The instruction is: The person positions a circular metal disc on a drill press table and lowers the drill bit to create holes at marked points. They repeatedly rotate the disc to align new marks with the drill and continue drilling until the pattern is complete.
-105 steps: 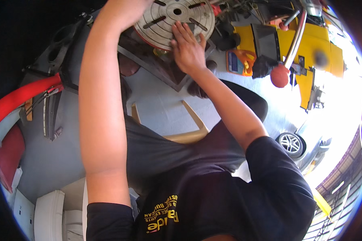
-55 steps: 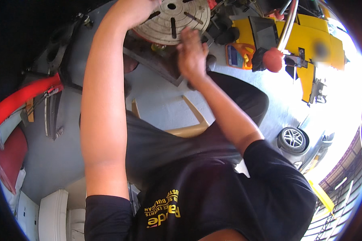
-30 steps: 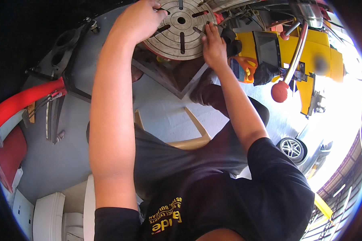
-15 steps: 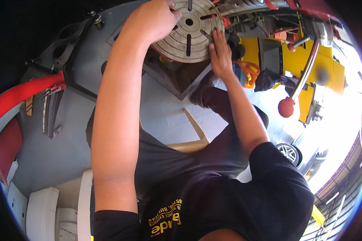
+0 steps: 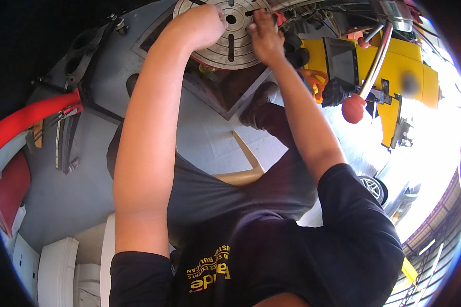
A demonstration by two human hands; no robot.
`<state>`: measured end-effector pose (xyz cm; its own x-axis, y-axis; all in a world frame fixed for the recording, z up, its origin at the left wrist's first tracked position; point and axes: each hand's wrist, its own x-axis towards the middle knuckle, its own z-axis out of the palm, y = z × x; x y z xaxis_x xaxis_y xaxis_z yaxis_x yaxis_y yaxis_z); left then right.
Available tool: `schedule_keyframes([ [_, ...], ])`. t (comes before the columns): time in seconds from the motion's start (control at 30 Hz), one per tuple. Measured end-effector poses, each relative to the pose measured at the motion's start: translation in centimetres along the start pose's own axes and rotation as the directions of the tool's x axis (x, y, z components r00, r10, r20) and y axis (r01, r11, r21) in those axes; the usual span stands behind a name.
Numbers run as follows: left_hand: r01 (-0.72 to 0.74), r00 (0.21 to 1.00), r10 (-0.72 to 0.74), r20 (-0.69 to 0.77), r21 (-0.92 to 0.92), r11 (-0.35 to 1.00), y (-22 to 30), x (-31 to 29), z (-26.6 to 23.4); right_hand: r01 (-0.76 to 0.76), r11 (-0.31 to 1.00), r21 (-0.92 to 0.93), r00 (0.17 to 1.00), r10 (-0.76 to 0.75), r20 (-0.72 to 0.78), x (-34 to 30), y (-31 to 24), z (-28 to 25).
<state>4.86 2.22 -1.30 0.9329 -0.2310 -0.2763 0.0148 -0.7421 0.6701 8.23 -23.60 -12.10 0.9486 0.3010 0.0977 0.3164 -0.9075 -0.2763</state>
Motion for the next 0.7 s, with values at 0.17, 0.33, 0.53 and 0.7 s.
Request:
schedule_keyframes([
  [0.17, -0.044, 0.997, 0.046, -0.055, 0.041, 0.998, -1.1, -0.3, -0.3, 0.163, 0.977, -0.138, 0.986, -0.156, 0.064, -4.8, -2.7, -0.8],
  [0.33, -0.014, 0.993, 0.006, -0.115, -0.069, 0.998, -0.3, -1.5, -1.7, 0.05, 0.99, -0.128, 0.999, -0.051, -0.001, -2.1, -4.8, 0.3],
  [0.53, 0.076, 0.987, -0.087, -0.138, -0.086, 0.993, -0.2, -1.0, -2.2, 0.149, 0.975, -0.166, 0.989, -0.145, 0.04, -0.4, -2.0, -0.7],
  [0.7, -0.003, 0.994, -0.007, -0.109, -0.09, 0.996, -3.1, -1.3, -1.2, 0.282, 0.956, -0.081, 0.959, -0.278, 0.062, -0.1, -6.4, 2.1],
])
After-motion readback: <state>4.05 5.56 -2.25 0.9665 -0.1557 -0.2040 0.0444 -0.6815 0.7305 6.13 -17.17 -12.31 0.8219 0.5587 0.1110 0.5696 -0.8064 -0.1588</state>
